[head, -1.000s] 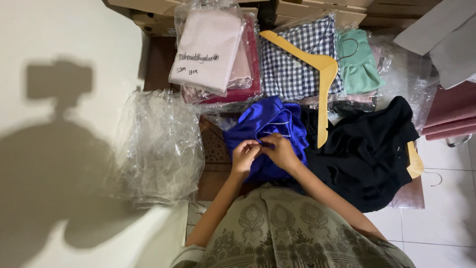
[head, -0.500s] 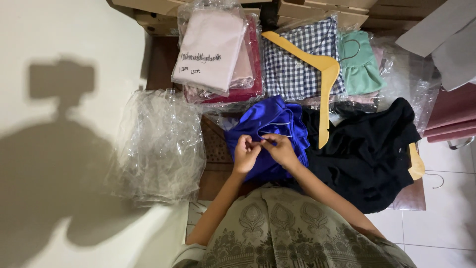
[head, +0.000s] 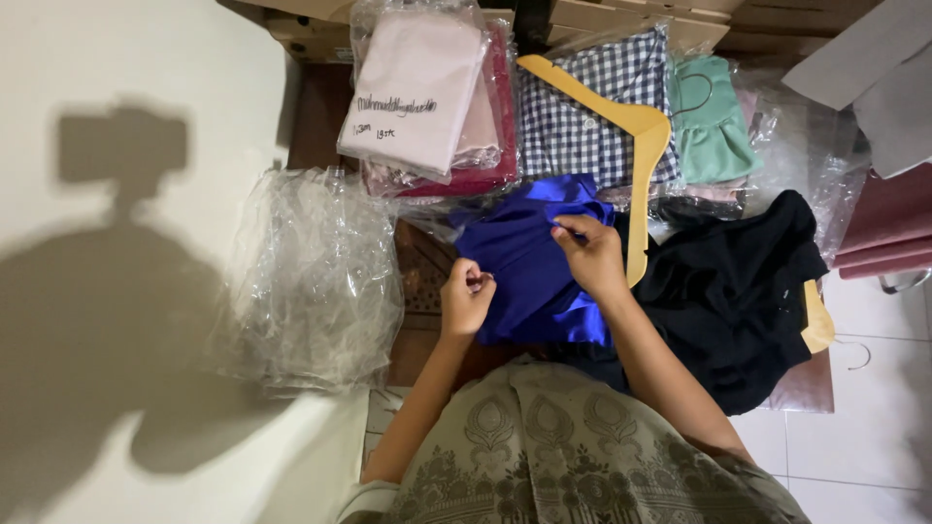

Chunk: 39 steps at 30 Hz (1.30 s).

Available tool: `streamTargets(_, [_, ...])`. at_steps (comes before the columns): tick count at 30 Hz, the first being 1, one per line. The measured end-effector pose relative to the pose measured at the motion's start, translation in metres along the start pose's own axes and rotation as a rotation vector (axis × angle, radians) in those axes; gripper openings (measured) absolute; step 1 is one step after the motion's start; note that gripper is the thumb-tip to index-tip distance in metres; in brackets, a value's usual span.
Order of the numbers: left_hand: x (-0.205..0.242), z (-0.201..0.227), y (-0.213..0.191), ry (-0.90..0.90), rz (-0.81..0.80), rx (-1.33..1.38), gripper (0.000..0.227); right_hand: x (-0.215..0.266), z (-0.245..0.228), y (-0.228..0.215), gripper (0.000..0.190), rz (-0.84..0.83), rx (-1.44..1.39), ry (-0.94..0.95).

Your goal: Hanging various clothing items onto wooden hangers in a stockroom area.

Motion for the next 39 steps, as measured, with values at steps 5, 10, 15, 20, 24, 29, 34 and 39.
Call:
streamTargets(5, [-0.006, -0.007, -0.005, -0.044, -0.044, -0.064, 0.019, 0.004, 0.019, 0.009, 0.019, -0.063, -0.024, -0.044])
streamTargets(10, [-0.009, 0.001, -0.005, -0.023, -0.102, -0.096, 0.023, 0.009, 0.007, -0.008, 0.025, -0.137, 0.065, -0.094])
streamTargets(15, [-0.010, 0.038, 0.000, 0.272, -0.023, -0.188, 0.030, -0.002, 0.010, -0.080, 0.041, 0.296, 0.580, -0.245])
streamTargets(20, [-0.011, 0.080, 0.028, 0.457, -0.102, -0.322, 0.024, -0.015, 0.094, -0.089, 0.055, 0.353, 0.427, -0.114])
streamTargets(24, [-0.020, 0.086, 0.055, 0.533, -0.173, -0.613, 0.031, -0.016, 0.139, -0.070, 0.042, 0.267, 0.012, 0.127])
streamTargets(29, [-0.059, 0.029, 0.068, 0.436, -0.286, -0.563, 0.051, -0.002, 0.102, -0.080, 0.025, 0.259, -0.237, 0.123])
streamTargets(34, [-0.068, 0.047, 0.056, 0.444, -0.255, -0.469, 0.053, 0.021, 0.034, -0.113, 0.019, 0.265, -0.535, 0.086])
streamTargets(39, [-0.063, 0.059, 0.048, 0.441, -0.197, -0.388, 0.054, 0.055, 0.048, -0.095, 0.017, 0.146, -0.558, 0.250])
Point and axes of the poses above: each hand's wrist, its own x-axis away from the middle knuckle, its own y-axis out of the palm, z = x × y, the point moved 5 cm from there along -x, towards the middle knuckle, and after that the axes turned 7 degrees about -y, right-handed, at the moved point
